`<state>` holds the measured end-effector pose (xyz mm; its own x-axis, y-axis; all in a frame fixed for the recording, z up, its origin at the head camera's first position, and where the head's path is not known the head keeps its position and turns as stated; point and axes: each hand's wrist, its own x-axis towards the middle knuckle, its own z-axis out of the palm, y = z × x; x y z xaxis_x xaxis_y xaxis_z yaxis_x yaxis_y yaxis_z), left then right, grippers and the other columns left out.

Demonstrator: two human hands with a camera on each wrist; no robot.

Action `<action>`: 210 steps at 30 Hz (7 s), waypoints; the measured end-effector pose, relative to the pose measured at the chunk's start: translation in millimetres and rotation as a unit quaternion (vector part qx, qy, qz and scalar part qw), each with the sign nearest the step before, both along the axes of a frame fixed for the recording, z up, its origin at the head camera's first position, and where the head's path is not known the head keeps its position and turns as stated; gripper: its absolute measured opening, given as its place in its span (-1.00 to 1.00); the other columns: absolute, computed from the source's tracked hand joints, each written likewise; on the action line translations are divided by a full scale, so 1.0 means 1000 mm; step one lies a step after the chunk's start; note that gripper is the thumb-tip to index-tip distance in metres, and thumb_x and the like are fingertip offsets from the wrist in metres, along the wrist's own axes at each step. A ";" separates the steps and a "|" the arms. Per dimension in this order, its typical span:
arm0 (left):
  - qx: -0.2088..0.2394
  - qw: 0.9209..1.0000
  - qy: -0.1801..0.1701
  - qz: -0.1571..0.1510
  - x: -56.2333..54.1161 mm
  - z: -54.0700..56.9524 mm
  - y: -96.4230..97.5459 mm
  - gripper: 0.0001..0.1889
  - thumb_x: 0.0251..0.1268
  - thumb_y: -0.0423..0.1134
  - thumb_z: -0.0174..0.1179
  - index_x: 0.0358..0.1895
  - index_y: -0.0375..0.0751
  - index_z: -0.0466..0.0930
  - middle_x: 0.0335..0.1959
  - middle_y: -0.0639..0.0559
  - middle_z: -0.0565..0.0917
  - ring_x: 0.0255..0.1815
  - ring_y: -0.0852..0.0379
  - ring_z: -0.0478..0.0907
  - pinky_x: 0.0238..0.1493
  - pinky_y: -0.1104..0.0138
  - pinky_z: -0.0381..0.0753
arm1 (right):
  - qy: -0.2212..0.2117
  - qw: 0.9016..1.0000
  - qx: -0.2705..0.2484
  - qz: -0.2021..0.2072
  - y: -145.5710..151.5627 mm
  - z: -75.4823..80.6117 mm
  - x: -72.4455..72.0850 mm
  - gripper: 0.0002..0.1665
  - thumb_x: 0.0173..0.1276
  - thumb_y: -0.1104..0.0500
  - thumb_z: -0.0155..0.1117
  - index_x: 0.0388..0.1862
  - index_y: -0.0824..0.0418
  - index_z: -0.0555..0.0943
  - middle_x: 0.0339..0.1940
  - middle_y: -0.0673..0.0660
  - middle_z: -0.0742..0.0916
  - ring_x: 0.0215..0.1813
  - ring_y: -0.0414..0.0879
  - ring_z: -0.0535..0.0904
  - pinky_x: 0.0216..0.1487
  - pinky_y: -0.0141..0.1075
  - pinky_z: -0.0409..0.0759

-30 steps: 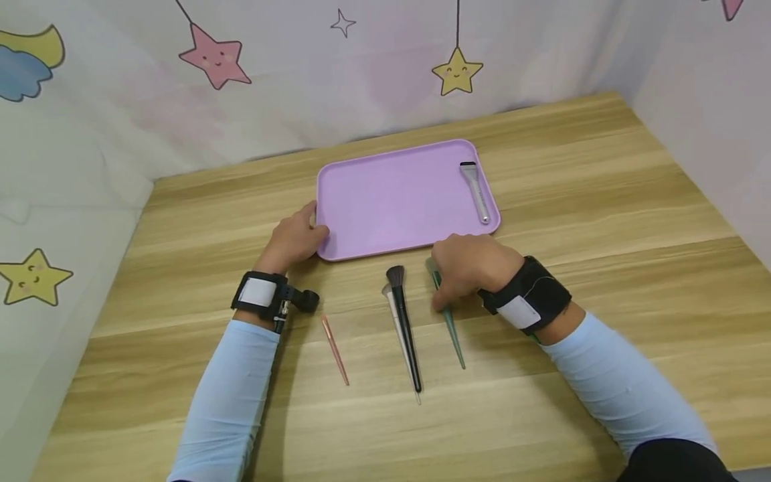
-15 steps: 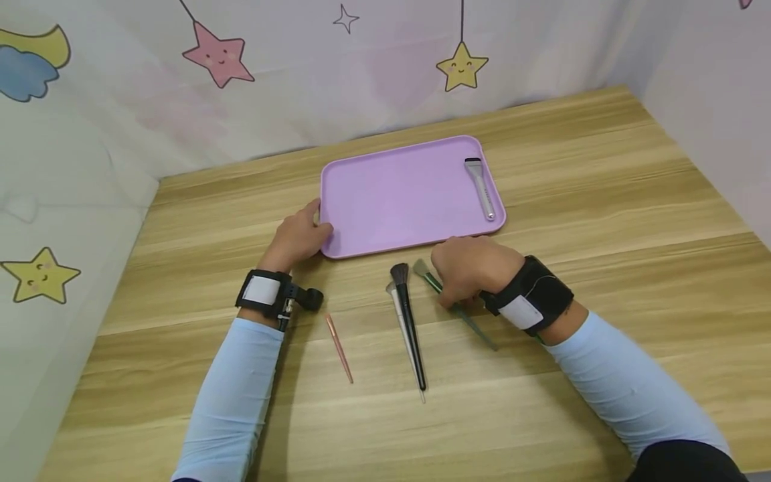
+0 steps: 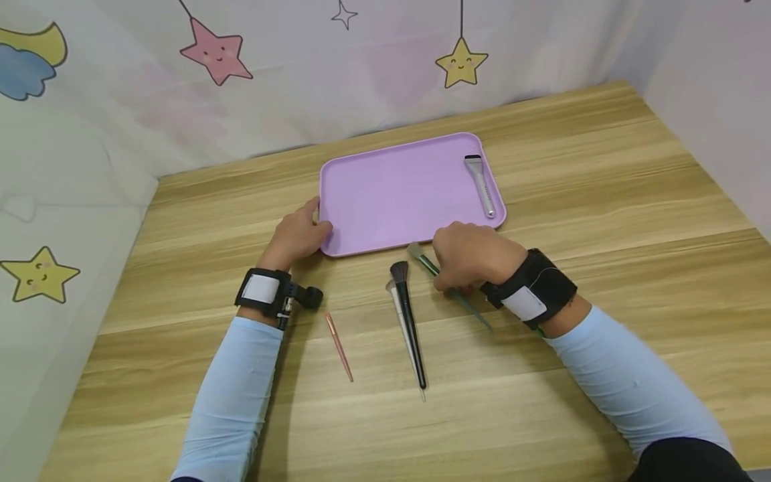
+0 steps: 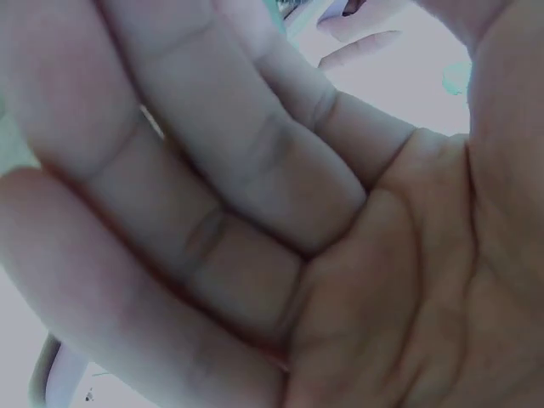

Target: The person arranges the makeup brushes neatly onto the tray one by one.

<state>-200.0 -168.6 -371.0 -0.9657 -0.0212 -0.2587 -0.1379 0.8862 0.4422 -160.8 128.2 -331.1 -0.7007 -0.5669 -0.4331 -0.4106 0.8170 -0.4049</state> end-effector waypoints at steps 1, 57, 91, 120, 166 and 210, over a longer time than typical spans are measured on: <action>0.000 1.000 0.000 0.000 0.000 0.000 0.000 -0.25 0.28 -0.06 -0.11 0.54 -0.17 -0.05 0.46 -0.16 0.29 0.17 -0.07 0.42 0.22 0.05 0.41 | 0.004 1.000 -0.004 -0.001 0.000 0.000 -0.001 -0.74 0.00 0.15 0.33 -0.81 0.12 0.54 -0.84 -0.06 0.57 -0.73 -0.22 0.44 -0.67 -0.38 0.36; -0.010 1.000 0.003 0.004 -0.001 -0.001 0.000 -0.24 0.28 -0.05 -0.10 0.54 -0.18 -0.04 0.43 -0.19 0.33 0.08 -0.10 0.44 0.10 0.08 0.46 | 0.191 0.964 -0.134 -0.124 0.007 -0.013 -0.031 -0.72 0.26 0.16 0.19 -0.39 0.34 0.73 -0.58 0.14 0.68 -0.69 -0.15 0.37 -0.62 -0.33 0.29; -0.001 1.000 0.000 0.011 -0.001 -0.003 -0.001 -0.24 0.31 -0.04 -0.10 0.55 -0.14 -0.08 0.46 -0.16 0.29 0.07 -0.07 0.44 0.02 0.12 0.47 | 0.226 0.953 -0.127 -0.157 0.014 -0.024 -0.046 -0.70 0.27 0.15 0.21 -0.35 0.37 0.73 -0.61 0.16 0.68 -0.64 -0.08 0.45 -0.62 -0.30 0.29; -0.004 1.000 0.010 0.014 0.003 0.000 -0.001 -0.26 0.34 -0.04 -0.08 0.54 -0.17 -0.04 0.44 -0.17 0.33 0.05 -0.06 0.47 0.08 0.12 0.48 | 0.221 0.953 -0.127 -0.163 0.010 -0.021 -0.064 -0.65 0.32 0.10 0.22 -0.36 0.41 0.71 -0.66 0.17 0.65 -0.62 -0.07 0.48 -0.63 -0.30 0.33; -0.007 1.000 0.011 0.023 0.003 -0.002 -0.002 -0.26 0.31 -0.04 -0.11 0.55 -0.11 -0.05 0.42 -0.17 0.36 0.00 -0.07 0.47 -0.11 0.16 0.47 | 0.152 0.980 -0.042 -0.122 0.003 -0.017 -0.061 -0.56 0.11 0.16 0.17 -0.90 0.16 0.33 -0.88 -0.06 0.30 -0.76 -0.17 0.26 -0.69 -0.35 0.18; -0.015 1.000 0.016 0.016 0.002 -0.003 -0.003 -0.25 0.31 -0.03 -0.11 0.54 -0.15 -0.06 0.43 -0.17 0.34 0.10 -0.07 0.48 0.12 0.06 0.47 | 0.177 0.976 -0.085 -0.094 -0.016 0.003 -0.032 -0.70 0.25 0.02 0.22 -0.39 0.24 0.70 -0.76 0.05 0.56 -0.67 -0.13 0.42 -0.62 -0.31 0.31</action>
<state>-198.1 -171.2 -373.5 -0.9721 -0.0597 -0.2269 -0.1530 0.8945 0.4201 -192.9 112.1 -328.2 -0.8875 -0.4574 -0.0559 -0.3995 0.8242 -0.4013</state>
